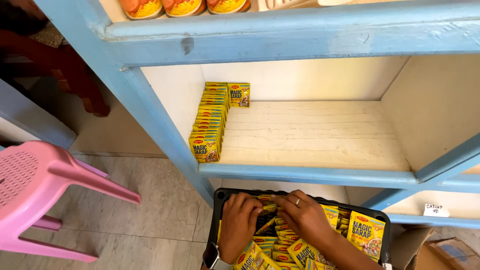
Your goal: Stocking and organizing seasoning packets on a grocery store shelf.
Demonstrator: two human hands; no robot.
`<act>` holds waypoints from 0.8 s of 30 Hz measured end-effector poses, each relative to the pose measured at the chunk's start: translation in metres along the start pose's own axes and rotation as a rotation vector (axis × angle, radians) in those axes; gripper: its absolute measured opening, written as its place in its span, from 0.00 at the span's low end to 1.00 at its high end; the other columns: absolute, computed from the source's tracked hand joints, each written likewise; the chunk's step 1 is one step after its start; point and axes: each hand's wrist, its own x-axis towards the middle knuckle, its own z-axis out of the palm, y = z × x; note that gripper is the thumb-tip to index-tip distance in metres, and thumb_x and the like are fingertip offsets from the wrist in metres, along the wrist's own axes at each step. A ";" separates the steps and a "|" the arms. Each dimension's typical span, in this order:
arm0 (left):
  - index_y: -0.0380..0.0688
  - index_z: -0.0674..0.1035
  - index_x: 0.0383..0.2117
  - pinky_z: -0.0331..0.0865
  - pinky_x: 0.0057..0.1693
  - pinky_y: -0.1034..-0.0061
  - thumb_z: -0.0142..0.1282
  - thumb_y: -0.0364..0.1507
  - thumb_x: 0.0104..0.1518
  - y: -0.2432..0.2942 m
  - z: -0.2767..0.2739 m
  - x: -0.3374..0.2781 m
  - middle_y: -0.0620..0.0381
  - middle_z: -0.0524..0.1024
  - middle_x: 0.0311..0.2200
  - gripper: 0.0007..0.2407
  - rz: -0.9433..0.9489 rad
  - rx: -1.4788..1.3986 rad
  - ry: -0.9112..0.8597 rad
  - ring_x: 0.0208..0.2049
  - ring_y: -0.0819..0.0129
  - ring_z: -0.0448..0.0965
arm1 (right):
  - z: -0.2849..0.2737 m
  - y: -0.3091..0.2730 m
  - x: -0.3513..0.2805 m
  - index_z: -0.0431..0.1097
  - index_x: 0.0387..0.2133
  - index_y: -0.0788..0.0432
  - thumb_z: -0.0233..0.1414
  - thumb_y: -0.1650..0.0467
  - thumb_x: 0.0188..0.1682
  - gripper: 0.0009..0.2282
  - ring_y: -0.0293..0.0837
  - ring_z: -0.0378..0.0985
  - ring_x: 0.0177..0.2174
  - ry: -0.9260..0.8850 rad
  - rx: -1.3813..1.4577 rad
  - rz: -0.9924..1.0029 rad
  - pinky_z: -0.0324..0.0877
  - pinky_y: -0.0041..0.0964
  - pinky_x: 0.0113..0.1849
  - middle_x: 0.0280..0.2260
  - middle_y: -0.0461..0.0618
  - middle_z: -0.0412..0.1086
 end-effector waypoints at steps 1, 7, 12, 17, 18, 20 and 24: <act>0.45 0.79 0.30 0.63 0.45 0.60 0.60 0.28 0.55 0.001 -0.004 0.003 0.55 0.74 0.33 0.03 0.001 0.002 0.003 0.40 0.54 0.72 | 0.000 0.001 0.000 0.77 0.43 0.60 0.62 0.73 0.38 0.16 0.49 0.76 0.34 0.002 0.000 -0.004 0.73 0.44 0.34 0.31 0.49 0.75; 0.41 0.77 0.32 0.66 0.46 0.61 0.59 0.25 0.57 0.020 -0.038 0.022 0.55 0.77 0.33 0.02 0.031 -0.162 0.077 0.38 0.54 0.76 | 0.008 0.015 -0.003 0.77 0.40 0.59 0.64 0.72 0.39 0.14 0.48 0.80 0.30 0.055 0.268 0.202 0.75 0.40 0.31 0.29 0.49 0.77; 0.41 0.77 0.32 0.69 0.46 0.62 0.59 0.22 0.57 0.031 -0.051 0.048 0.53 0.77 0.33 0.02 0.219 -0.186 0.162 0.39 0.54 0.77 | 0.004 0.023 0.017 0.75 0.28 0.64 0.66 0.72 0.39 0.09 0.46 0.79 0.22 0.020 0.337 0.355 0.73 0.37 0.26 0.26 0.51 0.77; 0.42 0.78 0.35 0.70 0.46 0.63 0.60 0.22 0.57 0.032 -0.054 0.087 0.53 0.76 0.36 0.04 0.268 -0.096 0.327 0.39 0.54 0.75 | 0.001 0.047 0.078 0.76 0.27 0.64 0.66 0.72 0.40 0.08 0.44 0.77 0.21 0.114 0.243 0.297 0.71 0.35 0.26 0.24 0.53 0.76; 0.43 0.79 0.37 0.70 0.47 0.62 0.59 0.22 0.56 0.030 -0.052 0.092 0.53 0.76 0.38 0.05 0.296 -0.039 0.402 0.41 0.53 0.75 | 0.003 0.054 0.092 0.76 0.28 0.64 0.65 0.72 0.41 0.07 0.43 0.77 0.22 0.152 0.237 0.304 0.71 0.35 0.26 0.24 0.53 0.77; 0.42 0.80 0.40 0.69 0.46 0.62 0.59 0.22 0.56 0.021 -0.039 0.098 0.51 0.75 0.40 0.07 0.278 0.005 0.450 0.40 0.53 0.74 | 0.015 0.077 0.113 0.77 0.30 0.64 0.65 0.72 0.42 0.07 0.41 0.77 0.22 0.173 0.258 0.344 0.72 0.34 0.27 0.25 0.54 0.77; 0.44 0.79 0.44 0.70 0.49 0.61 0.58 0.21 0.58 -0.008 -0.011 0.108 0.50 0.71 0.46 0.09 0.237 0.054 0.430 0.44 0.54 0.73 | 0.038 0.110 0.144 0.78 0.34 0.63 0.63 0.72 0.43 0.08 0.39 0.79 0.24 0.186 0.328 0.441 0.73 0.34 0.28 0.27 0.53 0.80</act>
